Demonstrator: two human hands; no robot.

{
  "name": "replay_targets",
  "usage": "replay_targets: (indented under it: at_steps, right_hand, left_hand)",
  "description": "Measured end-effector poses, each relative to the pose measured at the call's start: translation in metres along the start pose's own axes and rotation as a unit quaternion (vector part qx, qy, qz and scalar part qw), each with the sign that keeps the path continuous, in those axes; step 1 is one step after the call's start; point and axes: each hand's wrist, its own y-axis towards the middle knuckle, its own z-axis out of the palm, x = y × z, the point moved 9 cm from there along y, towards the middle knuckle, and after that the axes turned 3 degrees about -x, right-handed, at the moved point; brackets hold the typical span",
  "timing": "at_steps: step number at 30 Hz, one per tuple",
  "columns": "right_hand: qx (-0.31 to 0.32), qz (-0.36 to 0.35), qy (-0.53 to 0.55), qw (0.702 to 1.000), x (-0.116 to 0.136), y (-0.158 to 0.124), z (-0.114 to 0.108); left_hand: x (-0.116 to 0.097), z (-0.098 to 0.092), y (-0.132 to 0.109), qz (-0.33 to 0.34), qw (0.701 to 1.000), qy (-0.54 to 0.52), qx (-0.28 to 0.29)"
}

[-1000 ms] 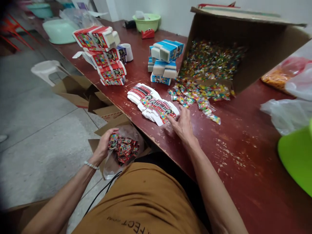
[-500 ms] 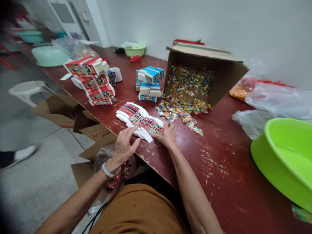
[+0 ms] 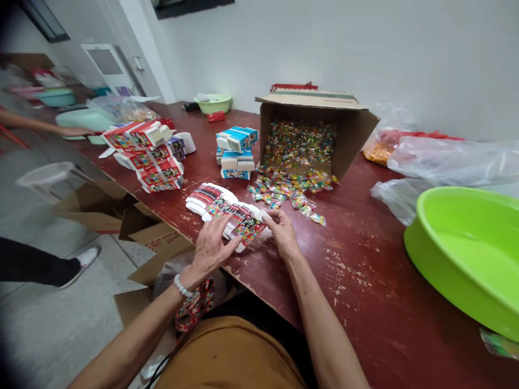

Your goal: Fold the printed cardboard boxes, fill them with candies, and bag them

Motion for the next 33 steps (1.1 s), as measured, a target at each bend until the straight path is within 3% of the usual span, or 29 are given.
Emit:
replay_targets:
  at_steps: [1,2,3,4,6,7,8,12,20,23,26,30,33]
  right_hand:
    - [0.027,-0.003,0.023,0.999,0.008,-0.006,0.002]
    - [0.062,-0.007,0.052,0.997,0.017,-0.013,0.007]
    - [0.102,-0.010,0.085,0.991,0.025,-0.020,0.014]
    - [0.142,-0.011,0.117,0.983,0.033,-0.027,0.022]
    - [0.198,-0.007,0.164,0.966,0.045,-0.040,0.037]
    - [0.209,-0.004,0.175,0.962,0.048,-0.044,0.042]
    - [0.215,-0.003,0.181,0.960,0.050,-0.047,0.047]
    - [0.219,-0.001,0.189,0.957,0.054,-0.056,0.056]
    - [0.260,0.017,0.219,0.940,0.054,-0.083,0.063]
    - [0.258,0.019,0.184,0.948,0.050,-0.088,0.065]
    - [0.214,0.014,0.138,0.967,0.043,-0.084,0.061]
    - [0.139,-0.036,0.084,0.986,0.044,-0.072,0.046]
    - [0.113,-0.049,0.074,0.990,0.043,-0.068,0.039]
  left_hand:
    - [0.000,0.001,0.000,-0.036,0.994,-0.098,0.042]
    - [-0.002,0.008,-0.003,-0.079,0.966,-0.219,0.112]
    - [-0.008,0.019,-0.011,-0.123,0.909,-0.344,0.199]
    - [-0.018,0.028,-0.022,-0.163,0.831,-0.451,0.283]
    - [-0.039,0.034,-0.044,-0.214,0.677,-0.592,0.382]
    - [-0.044,0.033,-0.050,-0.229,0.633,-0.629,0.390]
    - [-0.044,0.032,-0.053,-0.238,0.616,-0.649,0.379]
    - [-0.036,0.026,-0.056,-0.252,0.651,-0.647,0.307]
    - [-0.026,0.014,-0.048,-0.232,0.747,-0.578,0.234]
    - [-0.022,0.017,-0.048,-0.247,0.749,-0.578,0.209]
    - [-0.015,0.022,-0.046,-0.265,0.735,-0.597,0.185]
    - [-0.013,0.016,-0.038,-0.219,0.776,-0.571,0.154]
    - [-0.008,0.001,-0.037,-0.211,0.799,-0.559,0.065]
